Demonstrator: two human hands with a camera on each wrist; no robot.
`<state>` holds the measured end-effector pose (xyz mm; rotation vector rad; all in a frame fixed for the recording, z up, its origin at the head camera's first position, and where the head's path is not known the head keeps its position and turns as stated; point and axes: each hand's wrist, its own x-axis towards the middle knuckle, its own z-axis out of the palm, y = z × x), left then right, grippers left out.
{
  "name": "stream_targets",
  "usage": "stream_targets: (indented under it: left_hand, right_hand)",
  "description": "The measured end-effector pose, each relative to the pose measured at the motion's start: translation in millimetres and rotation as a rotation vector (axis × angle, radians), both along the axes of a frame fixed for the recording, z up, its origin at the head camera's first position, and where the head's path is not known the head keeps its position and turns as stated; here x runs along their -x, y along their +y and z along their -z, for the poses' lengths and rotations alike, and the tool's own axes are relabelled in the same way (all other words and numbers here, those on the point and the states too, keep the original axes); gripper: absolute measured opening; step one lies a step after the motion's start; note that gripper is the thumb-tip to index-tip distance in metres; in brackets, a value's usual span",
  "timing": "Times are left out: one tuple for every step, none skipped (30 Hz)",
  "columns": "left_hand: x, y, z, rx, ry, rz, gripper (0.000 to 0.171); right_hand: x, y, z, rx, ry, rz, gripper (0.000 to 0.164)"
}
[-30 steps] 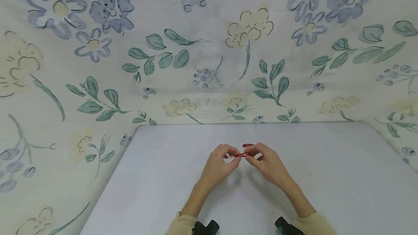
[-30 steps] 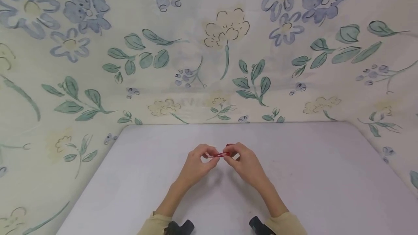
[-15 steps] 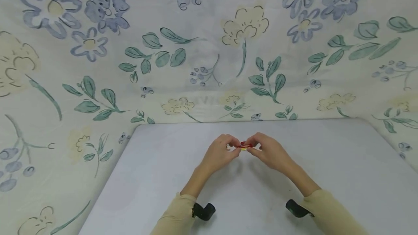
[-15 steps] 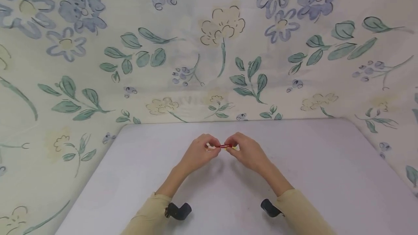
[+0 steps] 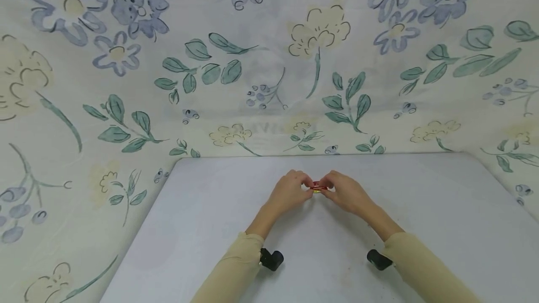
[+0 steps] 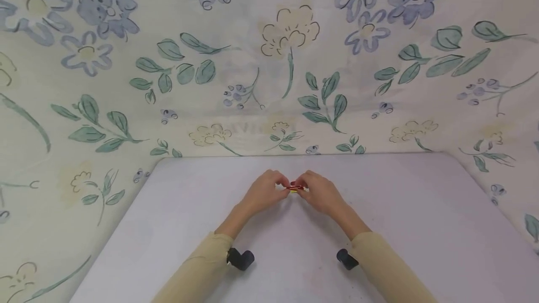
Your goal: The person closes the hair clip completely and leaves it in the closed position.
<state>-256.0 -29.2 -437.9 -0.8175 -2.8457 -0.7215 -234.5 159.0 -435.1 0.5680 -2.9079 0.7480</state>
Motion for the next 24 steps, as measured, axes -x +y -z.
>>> stream_targets:
  left_hand:
    - [1.6, 1.6, 1.4, 0.025, 0.008, 0.000, 0.010]
    - [2.9, 3.1, 2.9, 0.045, 0.013, 0.001, 0.009]
    - [3.8, 4.4, 4.4, 0.057, 0.012, 0.003, 0.009]
    - [4.3, 5.6, 6.1, 0.066, 0.009, 0.004, 0.008]
    - [4.6, 6.6, 7.9, 0.073, 0.007, 0.006, 0.008]
    - [4.7, 7.6, 9.9, 0.078, 0.001, 0.005, 0.007]
    - [4.3, 8.5, 11.4, 0.084, -0.003, 0.003, 0.006]
    - [4.1, 9.3, 13.1, 0.091, -0.003, 0.000, 0.006]
    - [3.8, 10.1, 14.6, 0.101, 0.001, -0.005, 0.005]
    - [3.3, 10.8, 16.0, 0.116, 0.008, -0.010, 0.005]
    - [2.4, 11.7, 16.7, 0.132, 0.014, -0.015, 0.005]
    - [1.5, 12.4, 17.1, 0.147, 0.021, -0.021, 0.005]
    - [0.6, 13.0, 17.3, 0.162, 0.027, -0.027, 0.004]
    - [-0.5, 13.5, 17.0, 0.173, 0.027, -0.033, 0.004]
    - [-1.5, 13.9, 16.9, 0.185, 0.026, -0.038, 0.004]
    - [-2.5, 14.3, 16.8, 0.194, 0.025, -0.042, 0.004]
    - [-3.3, 14.7, 16.7, 0.199, 0.024, -0.044, 0.004]
    - [-3.7, 14.9, 17.2, 0.204, 0.025, -0.046, 0.004]
    - [-3.8, 15.2, 17.9, 0.204, 0.028, -0.046, 0.004]
    - [-3.9, 15.3, 18.5, 0.203, 0.032, -0.045, 0.004]
    - [-3.7, 15.4, 19.8, 0.204, 0.043, -0.043, 0.004]
    - [-3.4, 15.4, 20.9, 0.201, 0.053, -0.042, 0.004]
    - [-3.2, 15.6, 21.8, 0.200, 0.059, -0.041, 0.004]
    - [-3.0, 15.7, 22.4, 0.200, 0.065, -0.041, 0.004]
  right_hand:
    - [1.3, 0.2, 1.3, -0.015, -0.010, 0.001, 0.015]
    - [2.6, 0.4, 2.6, -0.026, -0.021, 0.005, 0.014]
    - [3.6, 0.6, 3.8, -0.042, -0.033, 0.007, 0.013]
    - [4.7, 0.7, 5.1, -0.059, -0.042, 0.010, 0.012]
    - [5.5, 0.8, 6.2, -0.071, -0.054, 0.017, 0.012]
    - [6.3, 0.8, 7.2, -0.080, -0.062, 0.019, 0.011]
    - [7.1, 0.8, 8.8, -0.087, -0.072, 0.027, 0.011]
    - [7.6, 0.7, 10.1, -0.091, -0.084, 0.036, 0.010]
    - [8.0, 0.5, 11.6, -0.092, -0.096, 0.043, 0.010]
    - [8.4, 0.5, 13.3, -0.091, -0.103, 0.047, 0.010]
    - [8.5, 0.2, 14.6, -0.088, -0.113, 0.052, 0.009]
    - [8.5, -0.1, 15.9, -0.085, -0.121, 0.055, 0.009]
    - [8.6, -0.5, 17.4, -0.082, -0.130, 0.062, 0.009]
    - [8.4, -0.9, 18.2, -0.084, -0.133, 0.058, 0.009]
    - [8.4, -1.2, 19.0, -0.087, -0.134, 0.056, 0.009]
    - [8.4, -1.5, 19.4, -0.090, -0.135, 0.055, 0.009]
    - [8.1, -2.0, 19.3, -0.093, -0.135, 0.057, 0.008]
    - [8.1, -2.3, 19.4, -0.098, -0.133, 0.057, 0.008]
    - [8.0, -2.6, 19.2, -0.103, -0.132, 0.056, 0.008]
    - [8.1, -2.7, 19.2, -0.108, -0.129, 0.055, 0.009]
    - [8.3, -2.8, 19.4, -0.111, -0.128, 0.058, 0.009]
    - [8.6, -2.9, 19.6, -0.113, -0.125, 0.056, 0.008]
    - [9.0, -3.0, 20.0, -0.120, -0.121, 0.053, 0.008]
    - [9.6, -3.0, 20.7, -0.126, -0.115, 0.049, 0.008]
